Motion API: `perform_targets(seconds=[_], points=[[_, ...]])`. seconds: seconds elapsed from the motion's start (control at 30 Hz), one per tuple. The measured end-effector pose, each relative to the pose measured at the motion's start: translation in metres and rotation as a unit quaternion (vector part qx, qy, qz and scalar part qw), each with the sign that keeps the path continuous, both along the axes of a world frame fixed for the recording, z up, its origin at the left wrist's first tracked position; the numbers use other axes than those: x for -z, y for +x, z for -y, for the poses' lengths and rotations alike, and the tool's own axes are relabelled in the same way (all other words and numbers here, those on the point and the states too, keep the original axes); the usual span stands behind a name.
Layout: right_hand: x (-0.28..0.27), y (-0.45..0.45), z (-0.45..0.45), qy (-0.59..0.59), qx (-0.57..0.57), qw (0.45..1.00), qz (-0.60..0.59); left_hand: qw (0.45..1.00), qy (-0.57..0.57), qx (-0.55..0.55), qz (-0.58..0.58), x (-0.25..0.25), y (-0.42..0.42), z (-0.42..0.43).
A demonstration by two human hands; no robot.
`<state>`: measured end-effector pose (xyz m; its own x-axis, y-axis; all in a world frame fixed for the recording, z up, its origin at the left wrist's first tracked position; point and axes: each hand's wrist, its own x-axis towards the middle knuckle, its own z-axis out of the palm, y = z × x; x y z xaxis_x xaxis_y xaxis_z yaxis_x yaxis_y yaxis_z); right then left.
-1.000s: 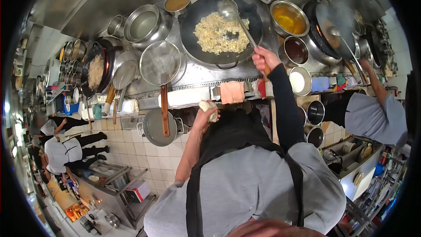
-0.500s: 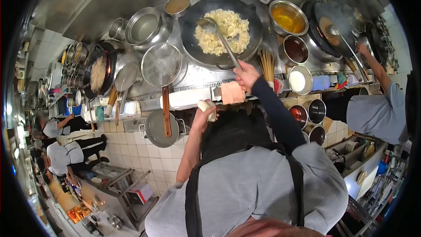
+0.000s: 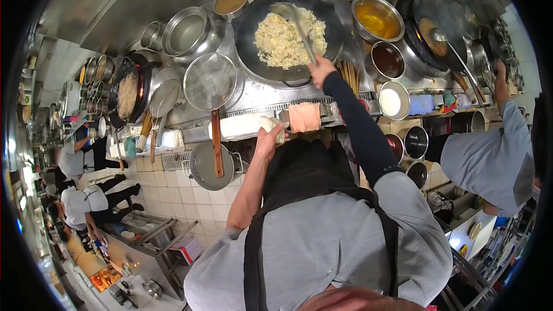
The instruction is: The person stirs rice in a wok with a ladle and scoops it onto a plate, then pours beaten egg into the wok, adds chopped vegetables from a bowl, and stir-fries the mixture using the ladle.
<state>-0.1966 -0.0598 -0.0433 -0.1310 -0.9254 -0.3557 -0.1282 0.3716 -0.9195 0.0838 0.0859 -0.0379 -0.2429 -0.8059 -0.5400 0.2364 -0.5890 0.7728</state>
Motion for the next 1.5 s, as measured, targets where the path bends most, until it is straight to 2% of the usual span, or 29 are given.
perform_targets(seconds=[0.07,0.2,0.23,0.27,0.33,0.37,0.4,0.47,0.53,0.57,0.6,0.63,0.67,0.7,0.73,0.9,0.97,1.03,1.13,1.17,1.2,1.23,1.3,1.33,1.37,1.4,1.43,1.47,1.5], points=[[0.027,0.012,0.004,-0.116,-0.074,0.955,-0.262,0.999,0.035,-0.021,-0.025,-0.017,-0.011,0.009],[-0.018,-0.003,-0.082,-0.057,-0.213,0.931,-0.289,0.98,0.113,-0.071,-0.147,-0.009,-0.006,0.025],[-0.022,-0.021,-0.116,-0.098,-0.215,0.92,-0.312,0.969,0.134,-0.091,-0.188,-0.006,-0.002,0.029],[-0.038,-0.043,-0.139,-0.038,-0.256,0.892,-0.371,0.954,0.173,-0.11,-0.217,-0.003,0.001,0.034],[-0.055,-0.098,-0.18,-0.004,-0.241,0.874,-0.422,0.931,0.192,-0.119,-0.288,0.007,0.008,0.042],[-0.03,-0.144,-0.195,-0.023,-0.223,0.878,-0.424,0.918,0.2,-0.12,-0.322,0.01,0.009,0.048],[-0.004,-0.19,-0.211,-0.042,-0.205,0.88,-0.426,0.917,0.201,-0.116,-0.324,0.008,0.006,0.056],[-0.021,-0.253,-0.212,0.012,-0.182,0.869,-0.461,0.926,0.19,-0.091,-0.313,0.003,-0.01,0.071],[-0.027,-0.259,-0.17,-0.111,-0.141,0.847,-0.5,0.939,0.172,-0.091,-0.284,0.01,-0.036,0.091],[-0.025,-0.239,-0.137,-0.031,-0.141,0.843,-0.517,0.949,0.188,-0.094,-0.234,0.012,-0.053,0.099],[-0.007,-0.207,-0.104,-0.062,-0.123,0.862,-0.487,0.958,0.201,-0.094,-0.182,0.013,-0.071,0.109],[-0.007,-0.158,-0.067,0.072,-0.124,0.88,-0.453,0.964,0.211,-0.095,-0.13,0.013,-0.086,0.118],[0.003,-0.111,-0.053,0.045,-0.128,0.859,-0.493,0.965,0.216,-0.087,-0.121,0.02,-0.096,0.126],[0.004,-0.066,-0.04,0.092,-0.124,0.893,-0.424,0.966,0.222,-0.079,-0.11,0.034,-0.102,0.131],[0.052,-0.036,-0.036,0.009,-0.089,0.918,-0.387,0.967,0.223,-0.071,-0.103,0.04,-0.11,0.14],[-0.049,-0.001,-0.148,0.022,-0.191,0.907,-0.374,0.964,0.255,-0.019,-0.07,0.064,-0.105,0.164],[-0.068,-0.019,-0.177,-0.057,-0.228,0.884,-0.404,0.963,0.265,-0.01,-0.047,0.099,-0.107,0.176],[-0.068,-0.032,-0.166,-0.06,-0.203,0.889,-0.407,0.972,0.179,-0.153,-0.014,0.044,-0.133,0.134],[-0.051,-0.04,-0.148,-0.025,-0.143,0.916,-0.373,0.973,0.162,-0.122,-0.111,-0.025,-0.124,0.028],[-0.074,-0.043,-0.153,-0.025,-0.159,0.923,-0.35,0.984,0.158,-0.001,-0.083,-0.042,-0.104,-0.004],[-0.111,-0.048,-0.164,-0.024,-0.175,0.928,-0.327,0.977,0.205,-0.028,-0.043,-0.074,-0.098,-0.024],[-0.131,-0.062,-0.182,-0.11,-0.185,0.933,-0.29,0.966,0.244,0.034,-0.079,-0.066,-0.078,-0.022],[-0.191,-0.092,-0.207,-0.044,-0.264,0.924,-0.272,0.951,0.231,-0.085,-0.187,-0.081,-0.07,0.018],[-0.225,-0.094,-0.206,0.127,-0.237,0.945,-0.186,0.962,0.206,-0.116,-0.136,-0.069,-0.07,0.053],[-0.22,-0.093,-0.198,0.15,-0.23,0.947,-0.168,0.965,0.192,-0.112,-0.137,-0.059,-0.077,0.082],[-0.216,-0.092,-0.19,0.172,-0.222,0.948,-0.151,0.975,0.181,-0.087,-0.096,-0.005,-0.083,0.1],[-0.174,-0.089,-0.176,0.066,-0.226,0.954,-0.186,0.982,0.172,-0.058,-0.053,0.044,-0.09,0.1],[-0.134,-0.085,-0.163,-0.039,-0.224,0.946,-0.231,0.984,0.17,-0.049,0.002,0.027,-0.095,0.069],[-0.104,-0.079,-0.164,-0.1,-0.158,0.947,-0.262,0.989,0.142,-0.002,-0.028,0.004,-0.091,0.035]])
